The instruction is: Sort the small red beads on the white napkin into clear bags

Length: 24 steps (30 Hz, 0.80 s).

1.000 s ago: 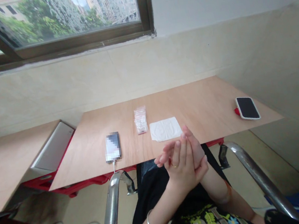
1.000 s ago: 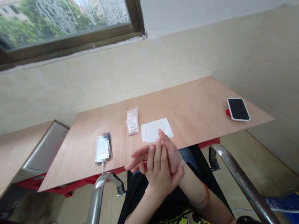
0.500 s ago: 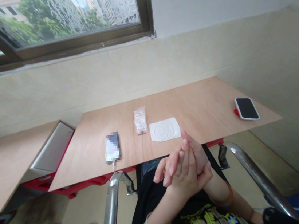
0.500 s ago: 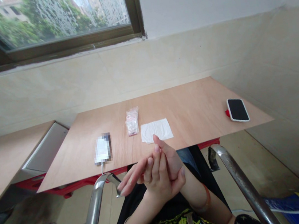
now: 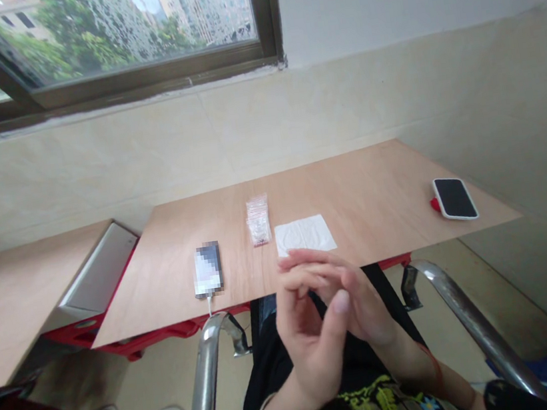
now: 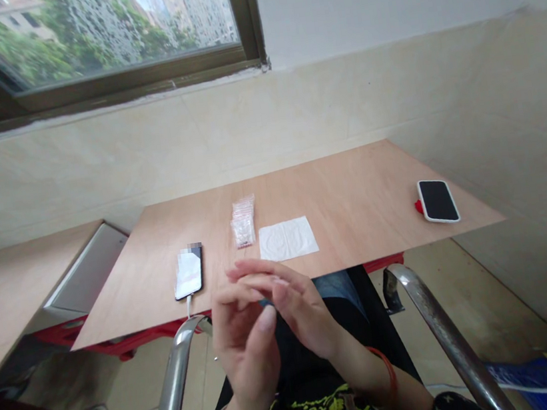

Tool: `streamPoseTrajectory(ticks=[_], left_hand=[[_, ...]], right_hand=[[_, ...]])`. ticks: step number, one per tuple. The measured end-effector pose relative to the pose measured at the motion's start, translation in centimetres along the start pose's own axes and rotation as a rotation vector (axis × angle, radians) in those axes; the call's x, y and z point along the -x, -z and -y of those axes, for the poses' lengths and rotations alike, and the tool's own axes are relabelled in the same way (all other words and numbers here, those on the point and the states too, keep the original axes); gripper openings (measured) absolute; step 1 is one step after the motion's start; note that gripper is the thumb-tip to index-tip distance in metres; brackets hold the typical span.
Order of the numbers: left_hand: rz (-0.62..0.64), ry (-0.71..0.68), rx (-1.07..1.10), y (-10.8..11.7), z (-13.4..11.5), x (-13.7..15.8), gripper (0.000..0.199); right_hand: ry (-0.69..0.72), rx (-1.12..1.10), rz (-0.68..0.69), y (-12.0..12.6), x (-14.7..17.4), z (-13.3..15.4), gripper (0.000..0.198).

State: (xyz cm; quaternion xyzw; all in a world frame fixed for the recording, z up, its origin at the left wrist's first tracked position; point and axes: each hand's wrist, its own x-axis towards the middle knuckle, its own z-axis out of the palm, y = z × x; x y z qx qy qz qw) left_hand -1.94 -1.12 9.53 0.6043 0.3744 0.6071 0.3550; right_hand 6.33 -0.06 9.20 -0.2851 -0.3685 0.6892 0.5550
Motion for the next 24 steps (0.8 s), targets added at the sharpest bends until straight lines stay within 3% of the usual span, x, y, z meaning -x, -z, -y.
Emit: streamPoseTrajectory(ticks=[2,5,10,13,24], left_hand=[[-0.024,0.176,0.338,0.3,-1.0,-1.0,0.011],[0.077,0.435,0.709,0.5,-1.8,-2.0,0.022],[0.115,0.554,1.208,0.2,-2.4,-2.1,0.028],[0.114,0.546,1.282,0.1,-2.4,-1.9,0.029],[0.101,0.469,1.209,0.1,-2.1,-1.6,0.027]], right_hand=[[0.229,0.092,-0.010,-0.2,0.7,0.2,0.053],[0.513,0.325,-0.059,0.0,1.5,0.3,0.036],[0.641,0.512,-0.015,0.1,1.8,0.3,0.037],[0.646,0.545,-0.013,0.0,1.9,0.3,0.040],[0.623,0.494,0.045,-0.3,2.0,0.5,0.039]])
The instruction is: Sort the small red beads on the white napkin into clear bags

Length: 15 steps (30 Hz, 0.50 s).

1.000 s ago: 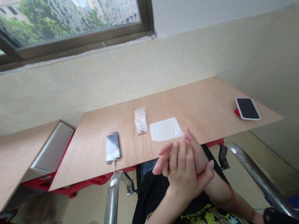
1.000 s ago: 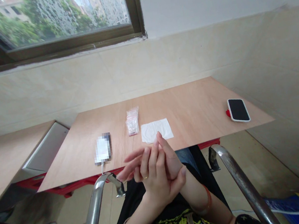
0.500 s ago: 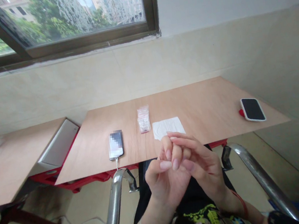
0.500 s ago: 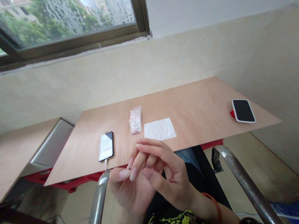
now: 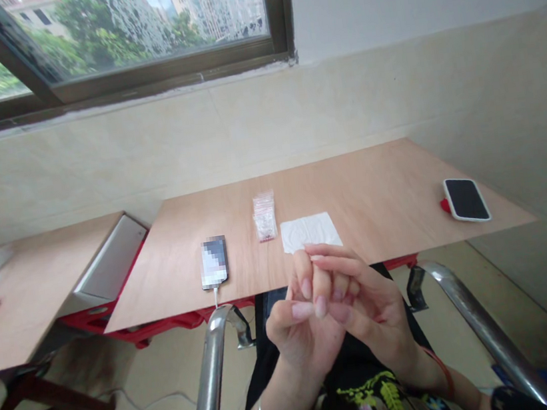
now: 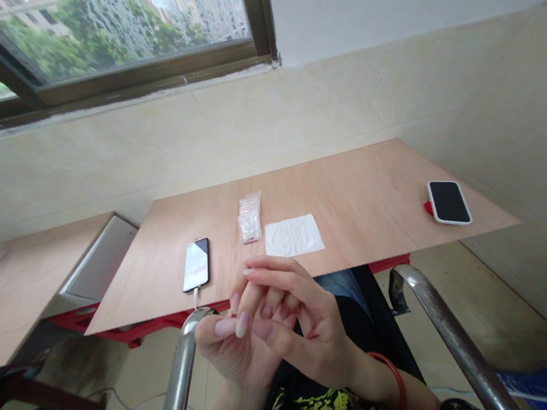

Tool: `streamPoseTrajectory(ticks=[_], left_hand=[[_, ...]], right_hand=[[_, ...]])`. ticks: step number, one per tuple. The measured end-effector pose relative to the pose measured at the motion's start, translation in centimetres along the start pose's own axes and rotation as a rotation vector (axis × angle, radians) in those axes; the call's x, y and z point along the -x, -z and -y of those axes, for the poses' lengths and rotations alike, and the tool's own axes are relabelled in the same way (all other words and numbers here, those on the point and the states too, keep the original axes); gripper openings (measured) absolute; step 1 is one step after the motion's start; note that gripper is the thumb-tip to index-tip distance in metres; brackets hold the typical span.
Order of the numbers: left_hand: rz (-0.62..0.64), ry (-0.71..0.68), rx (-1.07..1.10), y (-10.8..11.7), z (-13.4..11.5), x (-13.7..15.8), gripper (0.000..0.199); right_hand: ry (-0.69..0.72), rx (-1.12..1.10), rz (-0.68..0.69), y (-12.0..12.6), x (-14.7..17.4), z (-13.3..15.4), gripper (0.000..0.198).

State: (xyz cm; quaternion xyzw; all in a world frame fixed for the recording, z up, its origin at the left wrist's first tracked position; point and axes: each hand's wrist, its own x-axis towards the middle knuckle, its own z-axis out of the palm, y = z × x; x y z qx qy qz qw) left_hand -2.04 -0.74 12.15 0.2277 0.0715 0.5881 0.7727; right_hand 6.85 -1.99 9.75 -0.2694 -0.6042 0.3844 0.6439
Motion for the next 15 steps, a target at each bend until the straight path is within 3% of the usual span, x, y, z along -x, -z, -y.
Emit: streamPoseTrajectory(ticks=[8,15], left_hand=[[-0.021,-0.035,-0.122,0.35,0.08,0.16,0.030],[-0.015,-0.024,-0.053,0.22,0.14,0.27,0.030]], right_hand=[[0.017,-0.006,-0.005,-0.03,-0.07,0.06,0.040],[0.025,-0.006,0.001,-0.04,-0.03,0.01,0.041]])
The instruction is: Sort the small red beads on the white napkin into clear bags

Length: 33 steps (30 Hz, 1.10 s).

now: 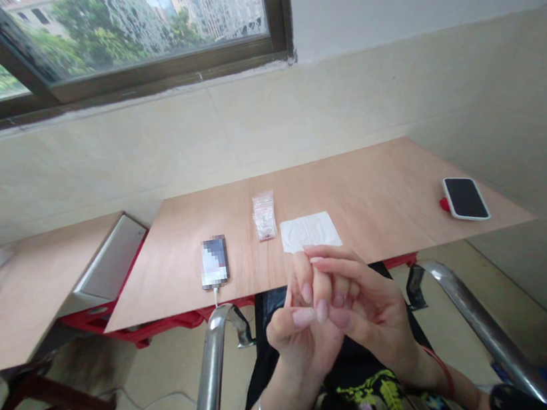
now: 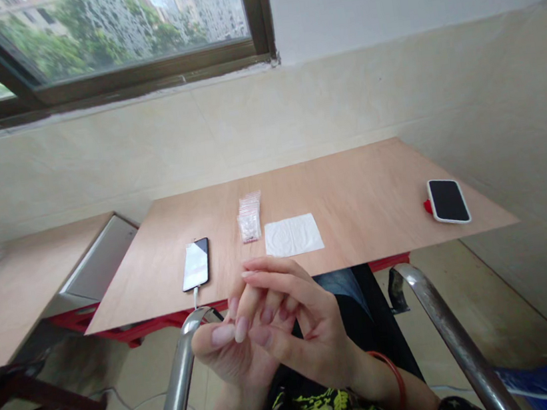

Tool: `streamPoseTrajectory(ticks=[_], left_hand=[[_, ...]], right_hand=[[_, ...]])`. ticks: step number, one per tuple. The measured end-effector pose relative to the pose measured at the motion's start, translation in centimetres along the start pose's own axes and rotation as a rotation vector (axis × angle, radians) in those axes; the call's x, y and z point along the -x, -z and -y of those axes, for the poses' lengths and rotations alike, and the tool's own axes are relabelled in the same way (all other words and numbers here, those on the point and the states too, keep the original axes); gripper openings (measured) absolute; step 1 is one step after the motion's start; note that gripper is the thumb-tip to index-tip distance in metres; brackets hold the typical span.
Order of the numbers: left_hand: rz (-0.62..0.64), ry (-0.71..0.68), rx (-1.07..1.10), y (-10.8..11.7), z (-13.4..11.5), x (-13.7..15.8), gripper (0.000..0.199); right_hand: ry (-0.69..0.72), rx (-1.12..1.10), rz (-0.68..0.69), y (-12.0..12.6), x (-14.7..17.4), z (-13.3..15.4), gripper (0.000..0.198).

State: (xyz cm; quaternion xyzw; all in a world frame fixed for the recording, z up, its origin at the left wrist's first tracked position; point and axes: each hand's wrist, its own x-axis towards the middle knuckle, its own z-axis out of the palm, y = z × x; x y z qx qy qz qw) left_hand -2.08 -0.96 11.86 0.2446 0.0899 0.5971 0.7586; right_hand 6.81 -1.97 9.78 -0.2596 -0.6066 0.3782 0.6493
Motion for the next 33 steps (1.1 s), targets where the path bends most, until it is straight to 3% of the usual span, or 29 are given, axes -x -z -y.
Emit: streamPoseTrajectory(ticks=[15,21,27,33], left_hand=[[0.047,-0.079,-0.040,0.4,0.1,0.1,0.023],[0.070,-0.289,-0.341,0.5,0.0,0.3,0.022],[0.094,-0.704,-0.820,0.5,-0.4,0.7,0.018],[0.108,-0.825,-0.982,0.3,-0.6,1.1,0.027]], right_hand=[[0.018,0.000,-0.001,0.1,0.0,-0.1,0.042],[0.025,-0.001,-0.042,0.0,0.1,-0.1,0.033],[0.072,-0.073,-0.142,-0.6,0.7,-0.3,0.028],[0.044,-0.107,-0.124,-0.5,0.8,0.0,0.027]])
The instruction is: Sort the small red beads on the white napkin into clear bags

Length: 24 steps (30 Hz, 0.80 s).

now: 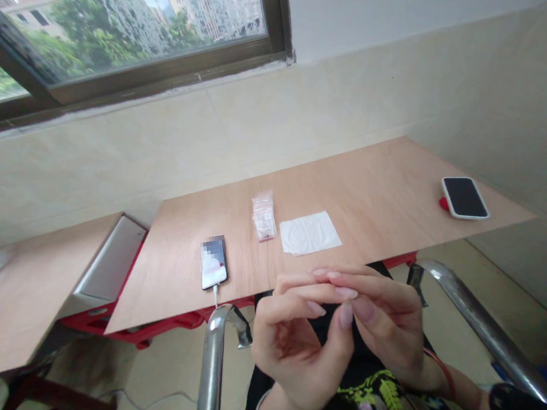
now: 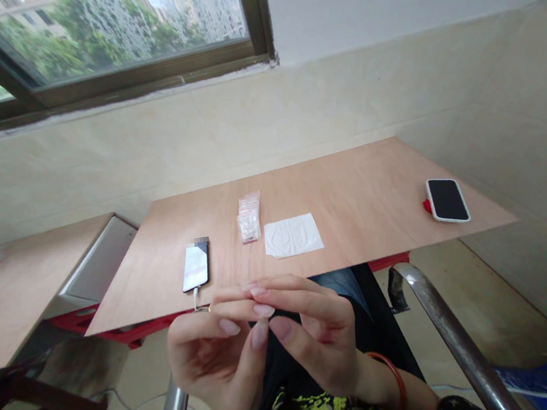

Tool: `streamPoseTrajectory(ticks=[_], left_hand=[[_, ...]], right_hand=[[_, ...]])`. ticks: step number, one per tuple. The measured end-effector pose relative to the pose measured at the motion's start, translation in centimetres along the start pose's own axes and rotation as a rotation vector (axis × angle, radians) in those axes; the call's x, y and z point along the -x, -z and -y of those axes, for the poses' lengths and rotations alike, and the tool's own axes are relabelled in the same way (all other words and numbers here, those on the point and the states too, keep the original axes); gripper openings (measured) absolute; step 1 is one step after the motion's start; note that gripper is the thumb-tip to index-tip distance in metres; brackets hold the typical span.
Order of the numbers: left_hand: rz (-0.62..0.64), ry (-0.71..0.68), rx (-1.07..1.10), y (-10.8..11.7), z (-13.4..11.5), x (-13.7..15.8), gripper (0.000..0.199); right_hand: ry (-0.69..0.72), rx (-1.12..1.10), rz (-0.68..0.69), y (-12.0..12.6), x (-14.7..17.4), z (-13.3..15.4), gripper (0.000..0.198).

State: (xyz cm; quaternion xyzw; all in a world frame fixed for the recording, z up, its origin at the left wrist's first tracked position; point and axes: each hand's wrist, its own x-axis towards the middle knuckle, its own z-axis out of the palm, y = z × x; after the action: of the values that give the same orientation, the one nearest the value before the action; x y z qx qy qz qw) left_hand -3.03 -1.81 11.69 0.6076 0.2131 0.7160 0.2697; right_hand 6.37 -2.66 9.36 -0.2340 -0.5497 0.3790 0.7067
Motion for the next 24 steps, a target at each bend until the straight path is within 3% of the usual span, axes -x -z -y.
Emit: streamPoseTrajectory(ticks=[16,24], left_hand=[[0.025,-0.073,-0.099,0.03,-0.28,0.06,0.035],[0.034,-0.066,-0.040,0.20,0.05,0.07,0.029]], right_hand=[[-0.041,-0.073,0.009,0.11,-0.29,0.46,0.025],[-0.051,-0.003,0.029,0.43,-0.19,0.70,0.021]])
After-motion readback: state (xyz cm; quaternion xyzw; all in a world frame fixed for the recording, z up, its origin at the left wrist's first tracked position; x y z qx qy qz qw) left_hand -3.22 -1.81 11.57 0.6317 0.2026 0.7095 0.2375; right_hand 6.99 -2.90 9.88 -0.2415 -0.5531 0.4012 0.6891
